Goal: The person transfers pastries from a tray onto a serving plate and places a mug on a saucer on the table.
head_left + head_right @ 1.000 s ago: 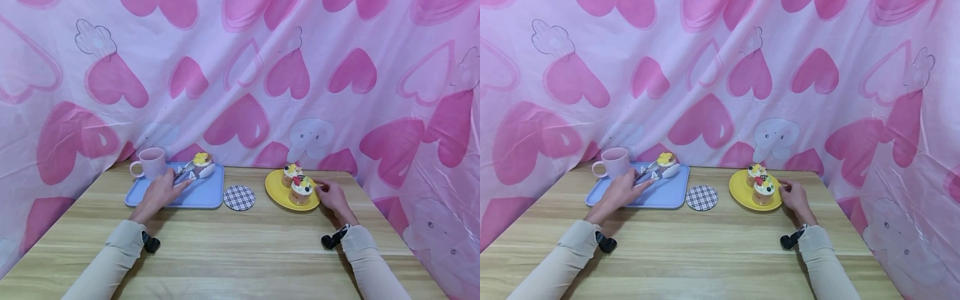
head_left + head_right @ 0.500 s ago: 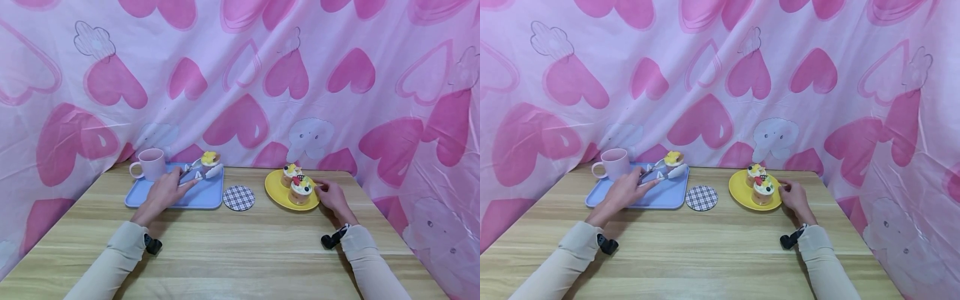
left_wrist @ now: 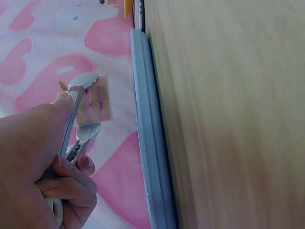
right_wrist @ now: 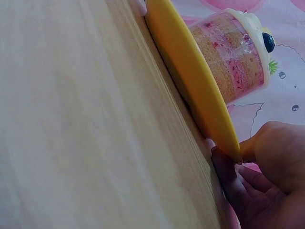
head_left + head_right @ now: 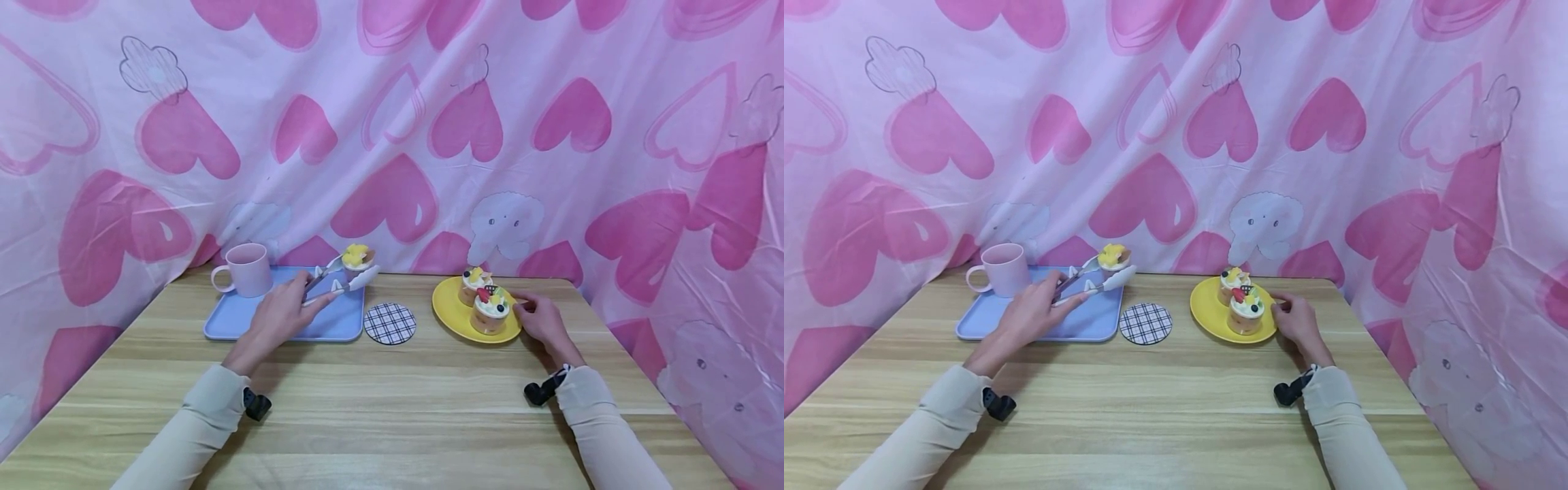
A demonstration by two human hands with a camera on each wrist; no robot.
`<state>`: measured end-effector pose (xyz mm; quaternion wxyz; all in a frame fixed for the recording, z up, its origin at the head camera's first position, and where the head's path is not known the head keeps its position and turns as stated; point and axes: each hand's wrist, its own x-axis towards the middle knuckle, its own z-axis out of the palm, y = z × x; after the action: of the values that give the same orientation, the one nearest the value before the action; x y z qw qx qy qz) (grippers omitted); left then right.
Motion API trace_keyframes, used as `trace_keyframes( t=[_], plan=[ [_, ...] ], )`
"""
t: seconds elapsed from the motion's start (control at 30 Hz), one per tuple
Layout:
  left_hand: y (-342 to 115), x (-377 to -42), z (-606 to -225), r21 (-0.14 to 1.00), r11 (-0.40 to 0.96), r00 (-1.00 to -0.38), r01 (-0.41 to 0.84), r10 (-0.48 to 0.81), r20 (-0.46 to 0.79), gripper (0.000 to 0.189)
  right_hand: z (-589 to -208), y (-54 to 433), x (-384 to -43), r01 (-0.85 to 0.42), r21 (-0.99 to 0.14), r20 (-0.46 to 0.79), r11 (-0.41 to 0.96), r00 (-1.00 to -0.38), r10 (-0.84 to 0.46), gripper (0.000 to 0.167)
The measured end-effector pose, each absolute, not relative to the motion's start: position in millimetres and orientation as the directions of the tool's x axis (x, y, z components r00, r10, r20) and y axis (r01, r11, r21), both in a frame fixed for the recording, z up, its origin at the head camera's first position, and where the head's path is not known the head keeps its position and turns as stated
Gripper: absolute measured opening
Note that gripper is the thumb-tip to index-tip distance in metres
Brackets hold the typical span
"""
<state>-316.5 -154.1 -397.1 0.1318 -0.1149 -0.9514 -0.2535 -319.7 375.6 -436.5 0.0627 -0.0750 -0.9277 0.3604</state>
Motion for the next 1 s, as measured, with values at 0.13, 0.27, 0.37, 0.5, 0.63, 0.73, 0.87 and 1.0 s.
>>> trace_keyframes(
  t=[0.13,0.27,0.37,0.5,0.63,0.73,0.87,1.0],
  plan=[
    [-149,-314,-397,0.445,0.845,-0.932,0.298,0.155,0.328,0.057,-436,376,-319,0.104,-0.678,0.056,0.728,-0.980,0.191,0.047],
    [-144,-313,-397,0.436,0.843,-0.923,0.316,0.166,0.348,0.054,-435,375,-319,0.101,-0.676,0.063,0.730,-0.979,0.193,0.047],
    [-140,-312,-397,0.433,0.840,-0.918,0.327,0.175,0.355,0.053,-434,374,-319,0.100,-0.677,0.060,0.729,-0.980,0.191,0.047],
    [-134,-310,-398,0.430,0.835,-0.915,0.342,0.191,0.356,0.056,-434,374,-318,0.109,-0.685,0.044,0.720,-0.981,0.191,0.047],
    [-129,-307,-398,0.422,0.831,-0.908,0.363,0.213,0.360,0.056,-434,374,-318,0.115,-0.689,0.038,0.716,-0.980,0.194,0.047],
    [-124,-305,-399,0.419,0.824,-0.902,0.381,0.231,0.366,0.058,-435,374,-319,0.114,-0.686,0.040,0.718,-0.980,0.194,0.047],
    [-119,-303,-399,0.410,0.815,-0.889,0.410,0.257,0.380,0.057,-435,374,-319,0.109,-0.683,0.048,0.723,-0.980,0.193,0.047],
    [-113,-301,-400,0.400,0.805,-0.876,0.438,0.282,0.392,0.053,-435,375,-319,0.101,-0.678,0.059,0.728,-0.980,0.191,0.047]
  ],
)
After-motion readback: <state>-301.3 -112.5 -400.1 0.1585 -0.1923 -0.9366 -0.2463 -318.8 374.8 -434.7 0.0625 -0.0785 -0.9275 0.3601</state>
